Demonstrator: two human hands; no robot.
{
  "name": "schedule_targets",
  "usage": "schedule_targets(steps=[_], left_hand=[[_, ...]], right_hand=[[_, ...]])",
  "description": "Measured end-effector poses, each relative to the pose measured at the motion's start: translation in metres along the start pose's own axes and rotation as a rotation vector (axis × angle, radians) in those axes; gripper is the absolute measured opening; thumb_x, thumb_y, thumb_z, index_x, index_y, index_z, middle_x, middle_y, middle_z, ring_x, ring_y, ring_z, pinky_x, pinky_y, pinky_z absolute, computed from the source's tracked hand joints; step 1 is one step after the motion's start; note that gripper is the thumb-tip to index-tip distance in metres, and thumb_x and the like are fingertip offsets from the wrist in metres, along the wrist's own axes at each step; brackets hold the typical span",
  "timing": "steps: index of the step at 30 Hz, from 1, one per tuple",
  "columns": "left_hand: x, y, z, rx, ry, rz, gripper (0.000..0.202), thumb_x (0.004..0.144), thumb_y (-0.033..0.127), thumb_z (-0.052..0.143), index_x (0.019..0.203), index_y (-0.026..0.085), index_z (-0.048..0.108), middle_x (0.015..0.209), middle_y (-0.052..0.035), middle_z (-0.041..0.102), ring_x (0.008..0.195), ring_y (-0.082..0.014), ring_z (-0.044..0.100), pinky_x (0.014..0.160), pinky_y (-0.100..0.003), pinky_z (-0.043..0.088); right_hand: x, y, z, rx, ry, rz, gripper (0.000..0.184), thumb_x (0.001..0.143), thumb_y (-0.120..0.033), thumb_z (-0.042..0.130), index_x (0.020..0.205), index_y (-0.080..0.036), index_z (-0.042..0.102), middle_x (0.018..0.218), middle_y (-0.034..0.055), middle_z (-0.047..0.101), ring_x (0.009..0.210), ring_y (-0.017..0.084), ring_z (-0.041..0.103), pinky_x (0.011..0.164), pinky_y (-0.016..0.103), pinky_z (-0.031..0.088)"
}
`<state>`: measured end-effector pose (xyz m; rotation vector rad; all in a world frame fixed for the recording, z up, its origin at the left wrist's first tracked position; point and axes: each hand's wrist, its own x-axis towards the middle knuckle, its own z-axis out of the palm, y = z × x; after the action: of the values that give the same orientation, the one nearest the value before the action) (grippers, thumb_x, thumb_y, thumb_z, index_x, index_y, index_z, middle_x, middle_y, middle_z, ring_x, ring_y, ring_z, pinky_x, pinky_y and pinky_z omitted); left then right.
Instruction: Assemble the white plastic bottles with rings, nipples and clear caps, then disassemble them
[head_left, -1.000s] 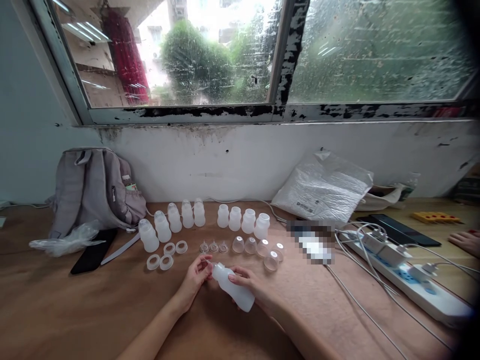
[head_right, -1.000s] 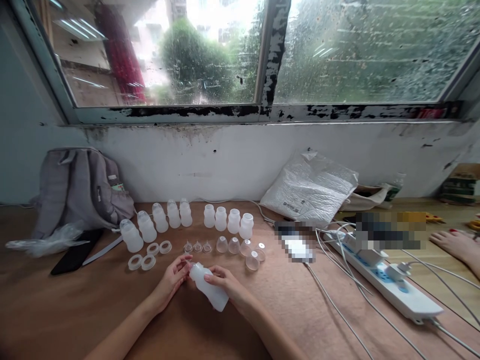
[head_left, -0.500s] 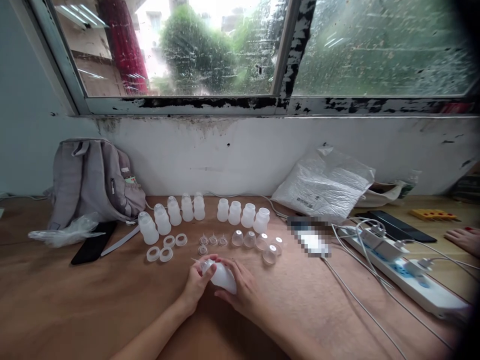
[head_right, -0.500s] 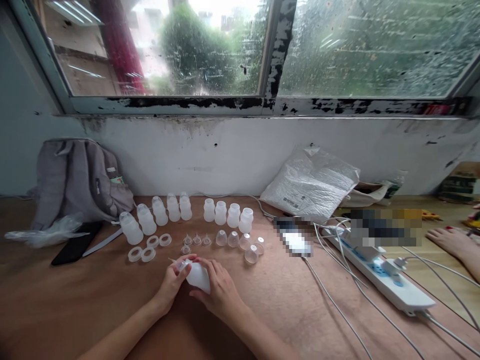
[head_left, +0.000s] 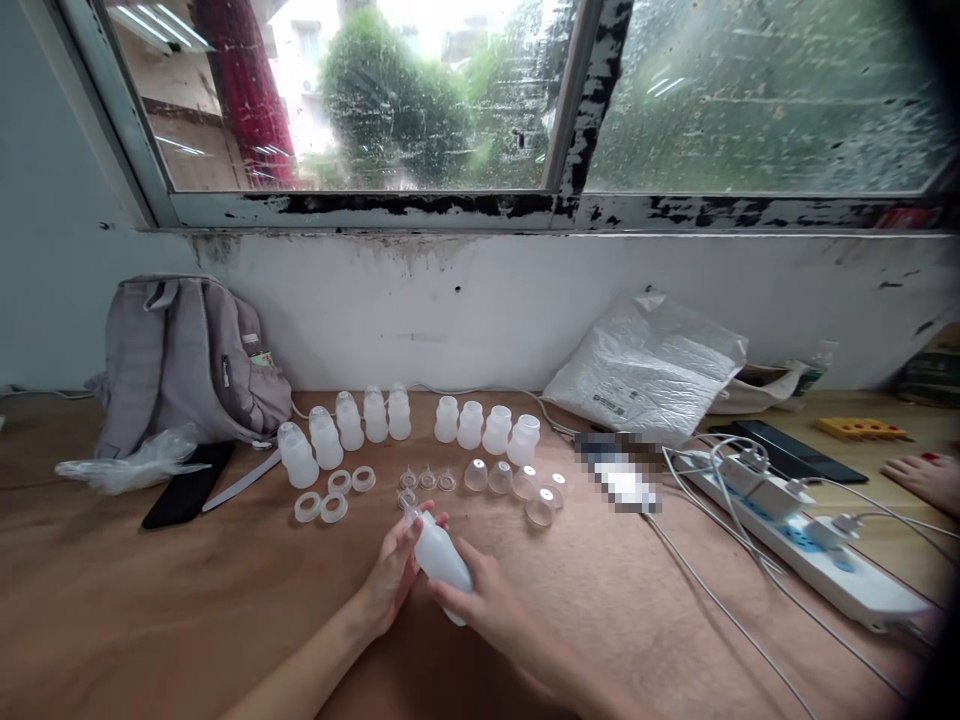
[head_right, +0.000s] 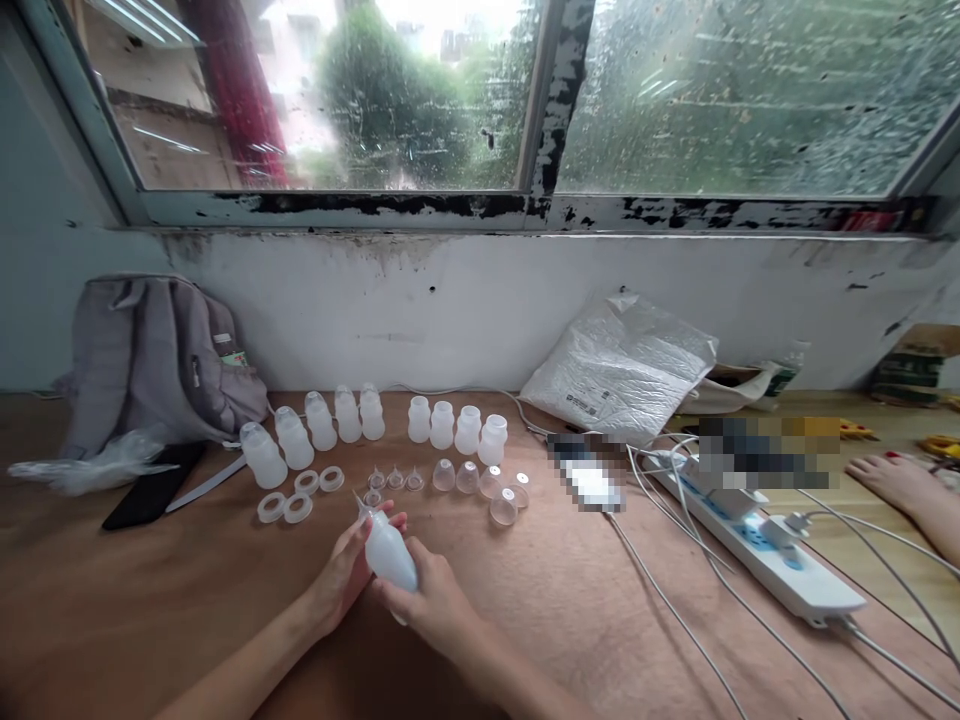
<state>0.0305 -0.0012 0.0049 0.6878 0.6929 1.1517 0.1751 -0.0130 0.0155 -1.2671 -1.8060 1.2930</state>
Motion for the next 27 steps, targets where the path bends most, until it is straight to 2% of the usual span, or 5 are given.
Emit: schedule_targets(steps=[3, 6, 15, 21, 27], left_hand=[[-0.001, -0.005, 0.0, -0.049, -0.049, -0.046, 0.059, 0.068, 0.054, 0.057, 0.114, 0.018, 0.051, 0.116, -0.0133, 0.055, 0.108, -0.0279, 0.049, 0.091, -0.04, 0.038], [-0.001, -0.01, 0.0, -0.062, 0.025, -0.043, 0.046, 0.072, 0.045, 0.058, 0.106, 0.013, 0.057, 0.113, -0.0137, 0.057, 0.107, -0.0276, 0.05, 0.093, -0.039, 0.037], [-0.001, -0.008, -0.004, -0.103, -0.028, -0.088, 0.027, 0.073, 0.026, 0.054, 0.096, 0.015, 0.062, 0.111, -0.0092, 0.058, 0.113, -0.0261, 0.045, 0.095, -0.038, 0.035], [0.0, -0.007, -0.011, -0.019, -0.073, -0.101, 0.029, 0.073, 0.03, 0.052, 0.096, 0.016, 0.062, 0.118, -0.0088, 0.054, 0.117, -0.0281, 0.039, 0.096, -0.039, 0.034], [0.006, 0.0, -0.01, 0.053, -0.108, -0.059, 0.038, 0.074, 0.044, 0.053, 0.099, 0.017, 0.062, 0.118, -0.01, 0.054, 0.12, -0.028, 0.036, 0.098, -0.038, 0.03]], right_hand=[[-0.005, 0.0, 0.005, -0.411, 0.163, -0.208, 0.03, 0.066, -0.027, 0.055, 0.093, -0.017, 0.051, 0.088, 0.007, 0.058, 0.076, 0.02, 0.054, 0.063, 0.029, 0.039], [-0.007, -0.002, 0.006, -0.46, 0.115, -0.213, 0.027, 0.067, -0.025, 0.054, 0.092, -0.016, 0.051, 0.083, 0.0059, 0.059, 0.07, 0.019, 0.054, 0.06, 0.027, 0.038], [-0.004, -0.007, 0.002, 0.284, -0.119, 0.046, 0.026, 0.063, -0.031, 0.06, 0.08, -0.012, 0.056, 0.064, -0.001, 0.052, 0.055, 0.009, 0.046, 0.048, 0.019, 0.033], [-0.003, -0.005, 0.008, 0.536, -0.055, 0.403, 0.042, 0.059, -0.033, 0.057, 0.093, -0.012, 0.047, 0.06, -0.0001, 0.053, 0.049, 0.012, 0.05, 0.037, 0.019, 0.025], [-0.004, -0.009, 0.006, 0.58, -0.176, 0.354, 0.041, 0.064, -0.04, 0.059, 0.094, -0.014, 0.05, 0.061, -0.0003, 0.054, 0.05, 0.01, 0.049, 0.039, 0.017, 0.026]])
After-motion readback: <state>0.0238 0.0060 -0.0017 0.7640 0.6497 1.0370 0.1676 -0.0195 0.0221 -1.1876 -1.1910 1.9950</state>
